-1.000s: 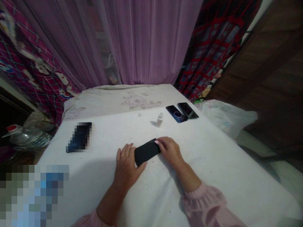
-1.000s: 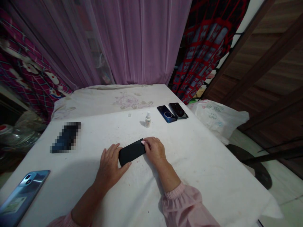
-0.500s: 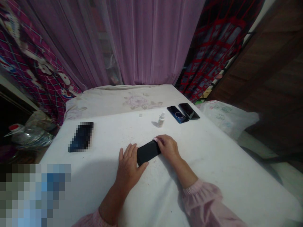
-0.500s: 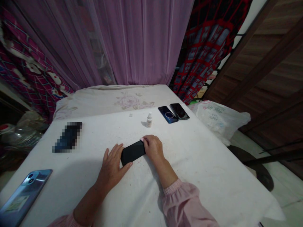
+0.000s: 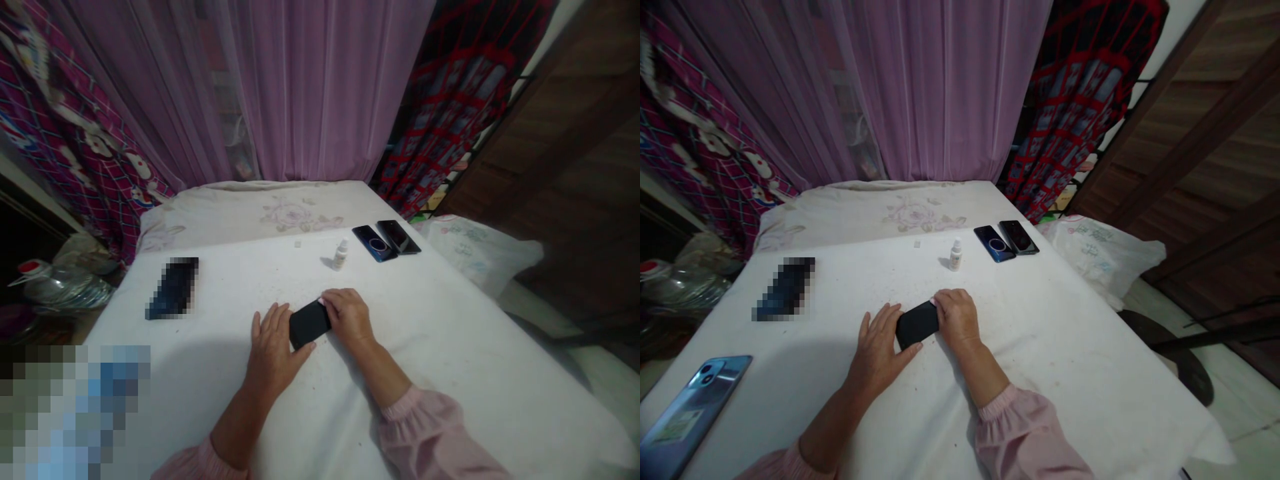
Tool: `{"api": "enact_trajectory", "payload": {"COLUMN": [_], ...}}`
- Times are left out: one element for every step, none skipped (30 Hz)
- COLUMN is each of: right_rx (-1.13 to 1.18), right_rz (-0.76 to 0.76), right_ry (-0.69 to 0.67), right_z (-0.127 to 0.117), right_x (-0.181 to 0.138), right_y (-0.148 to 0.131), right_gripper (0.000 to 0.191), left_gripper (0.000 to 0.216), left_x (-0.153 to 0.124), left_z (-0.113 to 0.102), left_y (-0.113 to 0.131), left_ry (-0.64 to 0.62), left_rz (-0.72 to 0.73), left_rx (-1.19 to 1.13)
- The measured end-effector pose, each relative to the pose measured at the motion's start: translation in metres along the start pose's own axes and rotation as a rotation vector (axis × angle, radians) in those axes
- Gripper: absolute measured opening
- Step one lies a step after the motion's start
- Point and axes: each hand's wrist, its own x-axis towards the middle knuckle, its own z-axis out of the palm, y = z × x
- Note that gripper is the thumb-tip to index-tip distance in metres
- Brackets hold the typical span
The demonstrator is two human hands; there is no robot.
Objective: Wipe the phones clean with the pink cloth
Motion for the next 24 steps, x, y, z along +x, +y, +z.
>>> {"api": "enact_trajectory", "payload": {"right_rx": [0.010,0.024,0.036,0.044,0.046,0.040,0.027,0.009,-0.011,-0.029,-0.043,-0.053,-0.060,-0.066,-0.070,-0.075,-0.078,-0.077,-0.071,-0.062,-0.051,-0.041,-0.034,-0.033], "right_rz": [-0.036,-0.073,-0.106,-0.129,-0.139,-0.136,-0.117,-0.085,-0.044,-0.003,0.032,0.057,0.070,0.072,0.064,0.049,0.029,0.002,-0.030,-0.063,-0.095,-0.118,-0.130,-0.127], "right_ry": [-0.023,-0.049,-0.073,-0.092,-0.104,-0.106,-0.100,-0.085,-0.066,-0.047,-0.032,-0.022,-0.019,-0.021,-0.028,-0.039,-0.054,-0.074,-0.098,-0.122,-0.143,-0.159,-0.169,-0.172], "right_z": [0.002,0.004,0.005,0.006,0.005,0.004,0.003,0.001,-0.001,-0.003,-0.005,-0.007,-0.008,-0.008,-0.008,-0.006,-0.005,-0.003,-0.001,0.001,0.003,0.003,0.003,0.002], "right_x": [-0.001,-0.002,-0.003,-0.003,-0.004,-0.004,-0.003,-0.002,0.000,0.001,0.003,0.005,0.006,0.007,0.007,0.007,0.006,0.005,0.003,0.002,0.000,-0.001,-0.001,-0.001], "right_y": [-0.006,-0.012,-0.017,-0.021,-0.022,-0.021,-0.017,-0.012,-0.005,0.001,0.008,0.012,0.015,0.016,0.014,0.010,0.004,-0.003,-0.011,-0.018,-0.024,-0.028,-0.030,-0.029], "right_gripper": [0.023,0.023,0.023,0.023,0.023,0.022,0.022,0.022,0.021,0.022,0.022,0.022,0.022,0.022,0.022,0.021,0.020,0.019,0.018,0.018,0.018,0.018,0.019,0.019], "left_gripper": [0.055,0.055,0.055,0.055,0.054,0.054,0.053,0.052,0.052,0.052,0.052,0.052,0.052,0.052,0.052,0.052,0.052,0.052,0.052,0.052,0.051,0.051,0.052,0.052], "left_x": [0.000,0.000,0.000,0.000,0.001,0.001,0.001,0.001,0.002,0.002,0.002,0.002,0.002,0.002,0.002,0.002,0.002,0.002,0.002,0.001,0.001,0.001,0.002,0.002], "left_z": [0.000,0.000,-0.001,-0.001,-0.001,-0.002,-0.002,-0.002,-0.002,-0.003,-0.003,-0.003,-0.003,-0.003,-0.003,-0.003,-0.003,-0.003,-0.003,-0.003,-0.002,-0.002,-0.002,-0.002], "left_y": [0.000,0.000,0.000,0.000,0.001,0.001,0.001,0.001,0.002,0.002,0.003,0.003,0.003,0.003,0.004,0.004,0.004,0.004,0.003,0.003,0.003,0.003,0.003,0.002], "left_ry": [-0.002,-0.004,-0.006,-0.006,-0.005,-0.002,0.002,0.005,0.007,0.008,0.007,0.006,0.004,0.002,0.001,0.000,0.001,0.004,0.008,0.014,0.019,0.021,0.022,0.021], "left_rz": [-0.001,-0.004,-0.006,-0.009,-0.013,-0.018,-0.023,-0.026,-0.028,-0.030,-0.031,-0.032,-0.032,-0.033,-0.033,-0.033,-0.033,-0.033,-0.033,-0.030,-0.028,-0.026,-0.025,-0.026], "left_rx": [-0.003,-0.006,-0.009,-0.012,-0.015,-0.019,-0.021,-0.024,-0.026,-0.028,-0.028,-0.029,-0.029,-0.029,-0.029,-0.028,-0.028,-0.027,-0.026,-0.025,-0.024,-0.024,-0.024,-0.026]}}
